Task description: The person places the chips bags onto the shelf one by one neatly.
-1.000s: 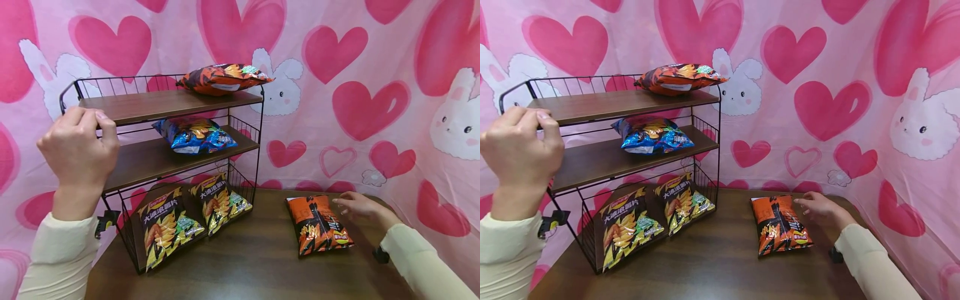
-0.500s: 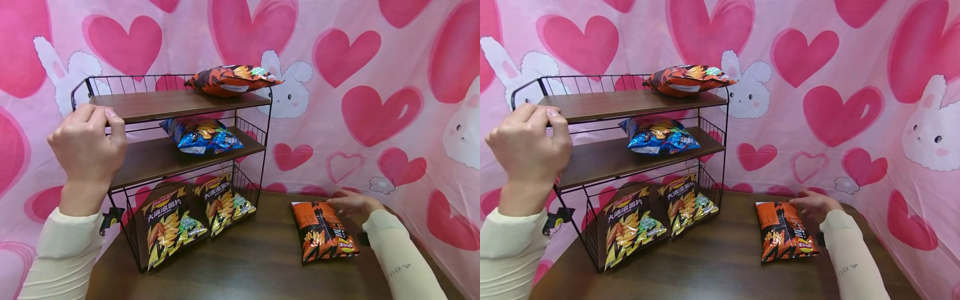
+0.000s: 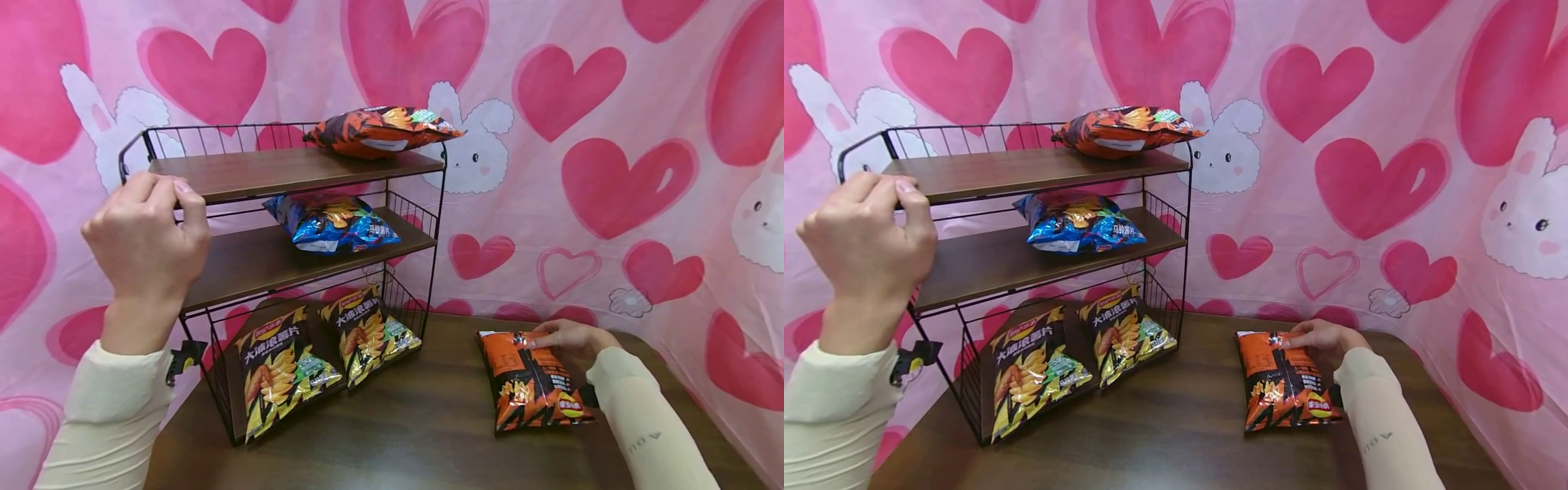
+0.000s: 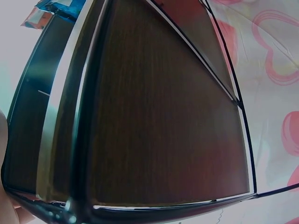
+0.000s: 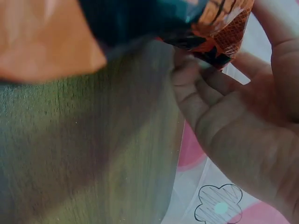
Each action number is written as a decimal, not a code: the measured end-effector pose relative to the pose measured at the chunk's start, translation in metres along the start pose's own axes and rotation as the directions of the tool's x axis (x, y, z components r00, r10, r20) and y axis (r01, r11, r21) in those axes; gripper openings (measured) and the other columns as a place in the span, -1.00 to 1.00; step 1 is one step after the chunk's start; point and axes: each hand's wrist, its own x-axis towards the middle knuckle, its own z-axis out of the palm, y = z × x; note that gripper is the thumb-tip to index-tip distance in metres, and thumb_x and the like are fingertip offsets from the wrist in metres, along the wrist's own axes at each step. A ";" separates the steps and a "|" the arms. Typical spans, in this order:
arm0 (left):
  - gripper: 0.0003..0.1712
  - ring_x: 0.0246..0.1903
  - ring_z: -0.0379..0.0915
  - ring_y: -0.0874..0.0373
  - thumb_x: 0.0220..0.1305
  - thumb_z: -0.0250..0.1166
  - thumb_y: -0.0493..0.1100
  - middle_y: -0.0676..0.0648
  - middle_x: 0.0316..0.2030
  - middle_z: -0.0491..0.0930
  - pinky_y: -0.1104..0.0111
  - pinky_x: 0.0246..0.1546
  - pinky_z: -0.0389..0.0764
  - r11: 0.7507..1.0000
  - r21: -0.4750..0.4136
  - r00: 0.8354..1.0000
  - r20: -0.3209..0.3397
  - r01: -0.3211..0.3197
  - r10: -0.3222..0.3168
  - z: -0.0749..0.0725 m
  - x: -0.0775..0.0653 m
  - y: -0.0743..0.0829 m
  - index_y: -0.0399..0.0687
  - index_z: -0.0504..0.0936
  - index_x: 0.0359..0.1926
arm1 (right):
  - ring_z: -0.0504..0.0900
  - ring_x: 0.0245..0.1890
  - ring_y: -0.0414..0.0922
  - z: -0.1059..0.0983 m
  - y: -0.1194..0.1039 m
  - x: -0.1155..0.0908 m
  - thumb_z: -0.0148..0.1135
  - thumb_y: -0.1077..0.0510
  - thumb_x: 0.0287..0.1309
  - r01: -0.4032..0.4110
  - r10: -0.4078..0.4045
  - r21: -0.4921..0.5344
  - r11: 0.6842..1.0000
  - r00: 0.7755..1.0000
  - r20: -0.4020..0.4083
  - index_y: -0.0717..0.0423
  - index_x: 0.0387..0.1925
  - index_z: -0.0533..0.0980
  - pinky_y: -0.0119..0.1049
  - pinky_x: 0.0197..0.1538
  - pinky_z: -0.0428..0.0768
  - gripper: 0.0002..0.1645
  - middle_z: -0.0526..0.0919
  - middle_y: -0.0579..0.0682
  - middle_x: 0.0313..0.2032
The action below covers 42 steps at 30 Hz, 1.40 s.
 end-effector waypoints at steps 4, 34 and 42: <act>-0.38 -0.44 0.53 -0.42 0.48 -0.08 0.02 -0.36 -0.39 0.63 -0.23 -0.50 0.33 1.000 -0.003 1.000 0.000 0.008 -0.008 0.000 0.001 0.000 -0.45 0.63 -0.39 | 0.71 -0.15 -0.01 -0.002 -0.001 -0.003 0.33 0.12 0.33 0.085 -0.090 -0.090 0.992 0.995 -0.046 0.40 0.08 0.56 -0.08 -0.03 0.69 -0.54 0.75 0.09 -0.14; -0.40 -0.47 0.52 -0.42 0.47 -0.08 0.01 -0.35 -0.42 0.61 -0.21 -0.55 0.28 1.000 0.000 1.000 -0.008 0.000 0.000 0.000 -0.001 0.001 -0.44 0.61 -0.41 | 0.77 -0.43 -0.08 0.005 -0.084 -0.070 0.26 0.29 0.35 0.306 -0.380 -0.244 0.920 0.848 -0.370 0.55 -0.13 0.58 -0.15 -0.26 0.75 -0.72 0.77 0.22 -0.32; -0.40 -0.47 0.52 -0.42 0.47 -0.08 0.00 -0.35 -0.42 0.60 -0.21 -0.55 0.29 1.000 -0.002 1.000 -0.014 0.000 0.000 -0.001 0.000 0.003 -0.44 0.60 -0.43 | 0.80 -0.44 -0.10 0.018 -0.097 -0.078 0.32 0.30 0.30 0.347 -0.520 -0.399 0.848 0.688 -0.507 0.49 -0.18 0.64 -0.31 -0.30 0.72 -0.77 0.77 0.28 -0.34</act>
